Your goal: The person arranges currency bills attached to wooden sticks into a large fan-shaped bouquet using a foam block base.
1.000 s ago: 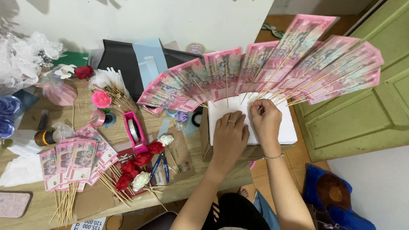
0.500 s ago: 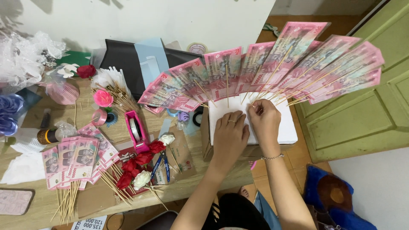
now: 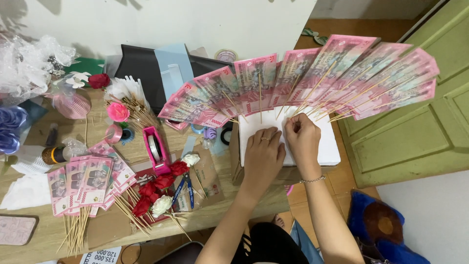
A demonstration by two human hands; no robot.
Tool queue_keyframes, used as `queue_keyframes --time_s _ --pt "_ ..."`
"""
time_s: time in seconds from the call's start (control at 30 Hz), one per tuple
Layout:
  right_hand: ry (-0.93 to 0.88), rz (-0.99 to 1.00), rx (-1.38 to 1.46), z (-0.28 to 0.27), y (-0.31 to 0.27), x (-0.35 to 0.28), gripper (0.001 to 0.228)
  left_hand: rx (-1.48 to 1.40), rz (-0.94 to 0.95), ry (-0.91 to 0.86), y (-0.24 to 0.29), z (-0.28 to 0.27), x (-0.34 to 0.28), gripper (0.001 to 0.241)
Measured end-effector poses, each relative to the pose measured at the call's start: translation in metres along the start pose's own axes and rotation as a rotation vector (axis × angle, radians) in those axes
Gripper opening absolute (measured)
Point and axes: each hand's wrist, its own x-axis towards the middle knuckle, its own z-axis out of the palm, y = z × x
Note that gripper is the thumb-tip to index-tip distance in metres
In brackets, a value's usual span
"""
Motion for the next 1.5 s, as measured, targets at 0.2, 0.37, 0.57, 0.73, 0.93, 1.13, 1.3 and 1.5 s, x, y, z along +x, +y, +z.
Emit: queue_keyframes --time_s 0.2,0.37,0.57,0.73,0.93,1.13,1.3,1.5 --pt "-0.020 0.011 -0.021 0.001 0.002 0.002 0.014 -0.003 -0.005 0.001 0.000 -0.001 0.001 0.029" --pt "-0.071 0.041 -0.038 -0.003 -0.008 0.002 0.015 -0.013 -0.009 0.001 0.002 -0.003 0.001 0.028" --pt "-0.092 0.056 -0.070 -0.002 -0.003 0.002 0.014 -0.001 -0.005 0.009 0.000 -0.001 0.000 0.027" --pt "-0.094 0.062 -0.073 -0.002 -0.004 0.002 0.015 -0.019 -0.009 -0.007 0.001 -0.005 0.001 0.026" --pt "-0.070 0.043 -0.045 -0.002 -0.001 0.002 0.014 -0.040 -0.004 0.002 -0.002 -0.001 0.000 0.027" --pt "-0.082 0.023 -0.013 0.001 0.011 0.006 0.014 -0.045 -0.038 -0.037 0.001 -0.005 0.002 0.027" --pt "-0.096 0.033 -0.016 0.007 0.024 0.010 0.014 -0.036 -0.058 -0.032 0.001 -0.001 0.001 0.027" --pt "-0.116 0.044 0.015 -0.004 0.017 0.008 0.007 0.047 -0.019 0.074 0.003 -0.002 0.003 0.027"
